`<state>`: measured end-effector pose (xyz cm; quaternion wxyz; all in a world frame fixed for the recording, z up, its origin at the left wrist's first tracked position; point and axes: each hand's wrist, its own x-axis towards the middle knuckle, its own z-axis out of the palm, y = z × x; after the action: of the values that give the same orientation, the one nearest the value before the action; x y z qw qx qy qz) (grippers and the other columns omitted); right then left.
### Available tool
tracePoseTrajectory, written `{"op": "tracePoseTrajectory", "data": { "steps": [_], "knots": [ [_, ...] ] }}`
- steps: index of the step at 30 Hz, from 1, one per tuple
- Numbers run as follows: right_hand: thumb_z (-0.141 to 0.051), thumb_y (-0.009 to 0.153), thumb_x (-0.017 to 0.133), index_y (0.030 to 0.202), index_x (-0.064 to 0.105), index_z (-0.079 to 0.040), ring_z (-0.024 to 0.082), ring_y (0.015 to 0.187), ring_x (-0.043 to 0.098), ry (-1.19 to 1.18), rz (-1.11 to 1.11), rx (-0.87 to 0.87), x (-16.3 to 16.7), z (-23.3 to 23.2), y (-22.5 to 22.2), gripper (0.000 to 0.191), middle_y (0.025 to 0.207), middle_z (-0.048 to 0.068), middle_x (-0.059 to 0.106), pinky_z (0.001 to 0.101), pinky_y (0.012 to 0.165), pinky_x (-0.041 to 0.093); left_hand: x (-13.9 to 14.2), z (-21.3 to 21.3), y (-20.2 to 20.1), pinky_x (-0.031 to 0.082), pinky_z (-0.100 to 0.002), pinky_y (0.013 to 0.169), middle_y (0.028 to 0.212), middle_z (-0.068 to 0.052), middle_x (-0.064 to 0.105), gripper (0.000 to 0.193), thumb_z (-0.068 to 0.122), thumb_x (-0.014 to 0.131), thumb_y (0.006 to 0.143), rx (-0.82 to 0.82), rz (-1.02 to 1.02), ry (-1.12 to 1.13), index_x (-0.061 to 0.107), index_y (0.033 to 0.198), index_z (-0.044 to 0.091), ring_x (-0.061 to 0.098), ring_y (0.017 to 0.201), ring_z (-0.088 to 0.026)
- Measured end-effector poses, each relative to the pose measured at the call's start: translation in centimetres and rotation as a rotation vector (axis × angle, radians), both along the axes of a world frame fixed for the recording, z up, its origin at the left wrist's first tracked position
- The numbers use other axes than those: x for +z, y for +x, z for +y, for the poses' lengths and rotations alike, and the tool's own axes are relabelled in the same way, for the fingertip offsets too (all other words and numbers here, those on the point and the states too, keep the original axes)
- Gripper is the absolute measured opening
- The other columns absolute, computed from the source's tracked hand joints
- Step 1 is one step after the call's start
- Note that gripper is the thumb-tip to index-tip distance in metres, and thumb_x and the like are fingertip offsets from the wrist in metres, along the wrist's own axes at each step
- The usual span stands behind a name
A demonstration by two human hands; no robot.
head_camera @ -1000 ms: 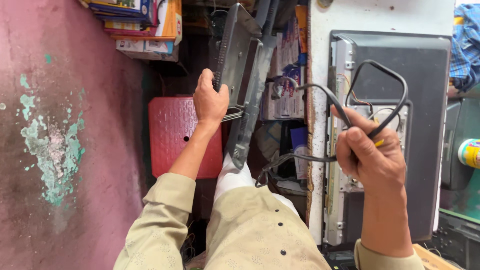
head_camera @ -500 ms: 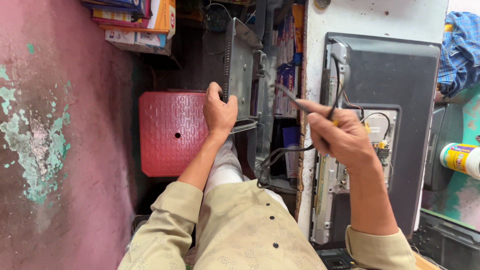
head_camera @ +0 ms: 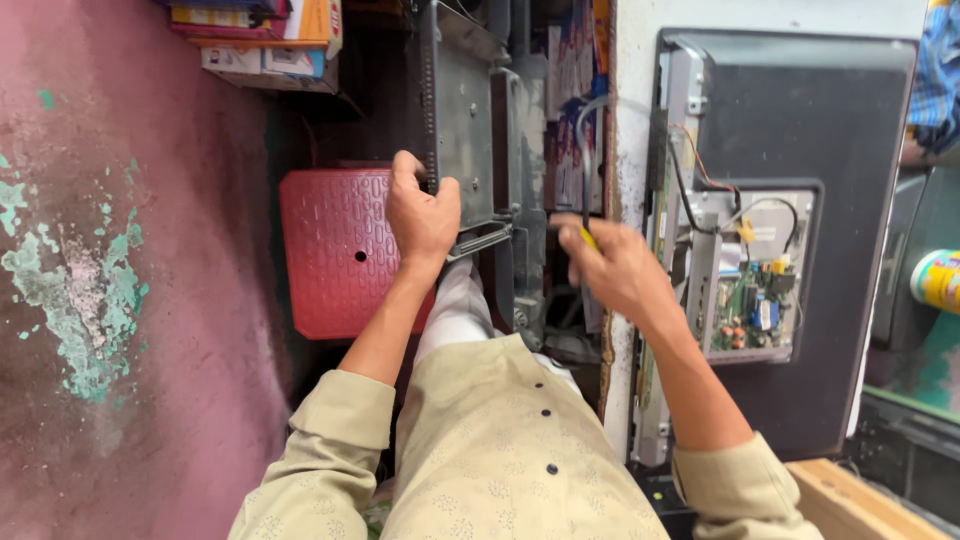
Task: The person removes the front bezel of a flat-screen TV, then uses a screwdriver to detach the bottom metal bracket and disconnect a ribbon cable. They reposition the TV, remove the rear cover, and reconnect the ribbon cable before placing the rear cover back on the unit.
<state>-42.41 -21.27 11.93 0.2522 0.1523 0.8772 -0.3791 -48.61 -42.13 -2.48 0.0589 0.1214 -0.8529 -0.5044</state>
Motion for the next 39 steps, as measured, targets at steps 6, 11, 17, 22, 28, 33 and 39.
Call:
{"op": "tracePoseTrajectory", "data": {
  "steps": [6, 11, 17, 22, 28, 33, 39],
  "knots": [
    [-0.031, 0.101, 0.057, 0.124, 0.070, -0.010, 0.012, 0.053, 0.058, -0.158, 0.141, -0.097, -0.6, -0.8, -3.3, 0.034, 0.072, 0.001, 0.067, 0.0331, 0.053, 0.050, 1.7, 0.8, 1.7, 0.048, -0.048, 0.072, 0.079, -0.016, 0.055, 0.022, 0.008, 0.066, 0.080, -0.052, 0.026, -0.003, 0.046, 0.088, 0.002, 0.056, 0.074, -0.036],
    [-0.029, 0.111, 0.054, 0.108, 0.075, -0.003, 0.011, 0.059, 0.066, -0.145, 0.464, -0.120, 2.7, 0.6, -4.0, 0.033, 0.079, 0.006, 0.072, 0.0264, 0.044, 0.050, 1.7, 0.6, 2.4, 0.048, -0.049, 0.074, 0.083, -0.016, 0.057, 0.021, 0.007, 0.066, 0.080, -0.102, 0.110, -0.045, 0.047, 0.088, 0.002, 0.058, 0.079, -0.037],
    [-0.028, 0.129, 0.045, 0.106, 0.063, 0.001, 0.010, 0.054, 0.053, -0.649, 0.656, -0.258, 10.1, 9.2, -0.7, 0.041, 0.086, 0.015, 0.065, 0.0217, 0.048, 0.036, 0.1, -0.6, 2.1, 0.048, -0.050, 0.072, 0.082, -0.015, 0.058, 0.021, 0.008, 0.066, 0.079, -0.095, 0.063, -0.075, 0.048, 0.088, 0.002, 0.059, 0.077, -0.038],
    [-0.036, 0.128, 0.039, 0.105, 0.059, -0.003, 0.008, 0.049, 0.041, -0.781, 0.659, -0.271, 10.5, 11.4, -1.9, 0.044, 0.089, 0.017, 0.067, 0.0209, 0.047, 0.029, 0.1, -0.5, 2.2, 0.048, -0.049, 0.072, 0.081, -0.014, 0.058, 0.020, 0.007, 0.065, 0.078, -0.066, 0.055, -0.054, 0.047, 0.086, 0.002, 0.059, 0.075, -0.035],
    [-0.031, 0.119, 0.043, 0.103, 0.066, -0.003, 0.012, 0.069, 0.071, -0.512, 0.691, -0.021, 7.1, 4.8, -4.0, 0.039, 0.107, 0.014, 0.075, 0.0193, 0.037, 0.031, 1.7, 0.4, 2.0, 0.050, -0.043, 0.071, 0.080, -0.011, 0.059, 0.022, 0.008, 0.068, 0.079, -0.036, -0.010, 0.030, 0.049, 0.088, 0.003, 0.059, 0.073, -0.028],
    [-0.039, 0.105, 0.053, 0.116, 0.065, -0.005, 0.017, 0.061, 0.069, -0.211, 0.184, -0.161, -1.7, -3.7, -5.8, 0.038, 0.099, 0.015, 0.071, 0.0335, 0.060, 0.056, 2.1, 1.0, 1.9, 0.050, -0.037, 0.068, 0.075, -0.008, 0.060, 0.022, 0.011, 0.068, 0.079, 0.011, -0.103, 0.178, 0.050, 0.090, 0.005, 0.058, 0.069, -0.018],
    [-0.037, 0.098, 0.055, 0.114, 0.065, -0.004, 0.025, 0.059, 0.075, -0.328, -0.276, 0.145, -3.6, -4.0, 0.9, 0.038, 0.075, 0.017, 0.071, 0.0412, 0.061, 0.058, 1.2, 0.5, 2.0, 0.047, -0.036, 0.070, 0.084, -0.006, 0.049, 0.026, 0.008, 0.071, 0.078, -0.023, 0.042, 0.196, 0.048, 0.090, 0.003, 0.048, 0.077, -0.017]
  ]
}}
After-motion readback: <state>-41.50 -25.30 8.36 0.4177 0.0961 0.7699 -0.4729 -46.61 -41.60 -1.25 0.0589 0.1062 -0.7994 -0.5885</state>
